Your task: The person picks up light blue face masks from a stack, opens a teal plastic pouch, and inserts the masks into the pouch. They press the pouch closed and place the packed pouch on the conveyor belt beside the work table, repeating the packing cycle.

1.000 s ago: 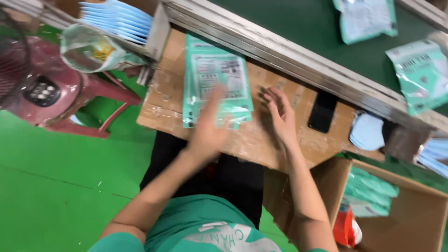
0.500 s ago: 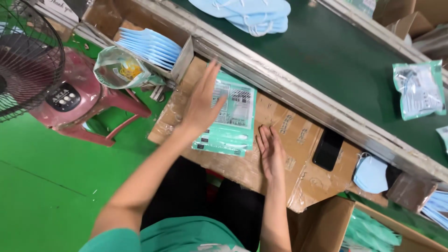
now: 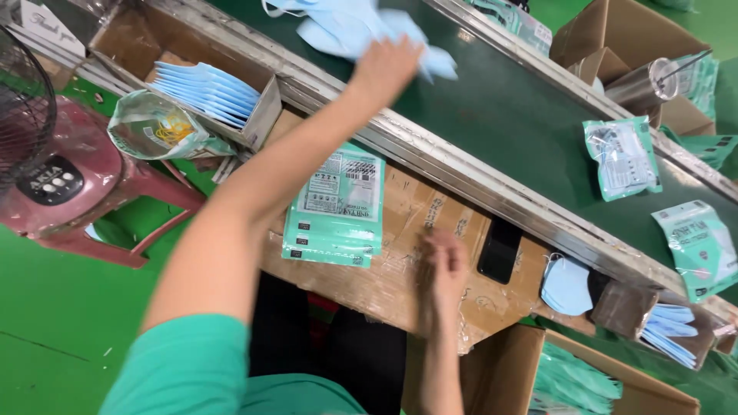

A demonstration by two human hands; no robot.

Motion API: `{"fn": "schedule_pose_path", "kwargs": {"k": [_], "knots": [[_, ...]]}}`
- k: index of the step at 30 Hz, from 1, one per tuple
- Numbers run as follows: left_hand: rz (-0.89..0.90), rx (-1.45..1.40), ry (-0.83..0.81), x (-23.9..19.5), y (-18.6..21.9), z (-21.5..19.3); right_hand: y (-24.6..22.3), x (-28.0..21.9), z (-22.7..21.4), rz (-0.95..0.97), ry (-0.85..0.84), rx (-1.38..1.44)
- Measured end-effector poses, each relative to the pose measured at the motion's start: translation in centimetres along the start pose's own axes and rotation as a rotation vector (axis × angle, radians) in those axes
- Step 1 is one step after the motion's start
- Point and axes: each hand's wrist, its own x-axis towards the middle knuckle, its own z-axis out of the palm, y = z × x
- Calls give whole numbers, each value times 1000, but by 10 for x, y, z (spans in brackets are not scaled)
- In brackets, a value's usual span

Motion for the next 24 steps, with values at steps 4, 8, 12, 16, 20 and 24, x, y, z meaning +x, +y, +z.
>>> {"fn": "schedule_pose_path", "kwargs": {"k": [4, 8, 12, 16, 20, 24], "knots": [[544, -449, 14, -38, 100, -162, -73, -14, -11, -732, 64, -413], [628, -587, 72, -96, 176, -228, -90, -26, -41, -928, 103, -829], [463, -1017, 46, -108, 172, -263, -49, -33, -108, -631, -66, -666], [142, -1200, -213, -139, 177, -227, -64, -54, -85, -451, -55, -575], [2, -1164, -434, -206, 197, -154, -42, -55, -63, -449, -258, -426], [-112, -1190, -522, -216, 211, -146, -12, -56, -66, -339, -50, -371]]}}
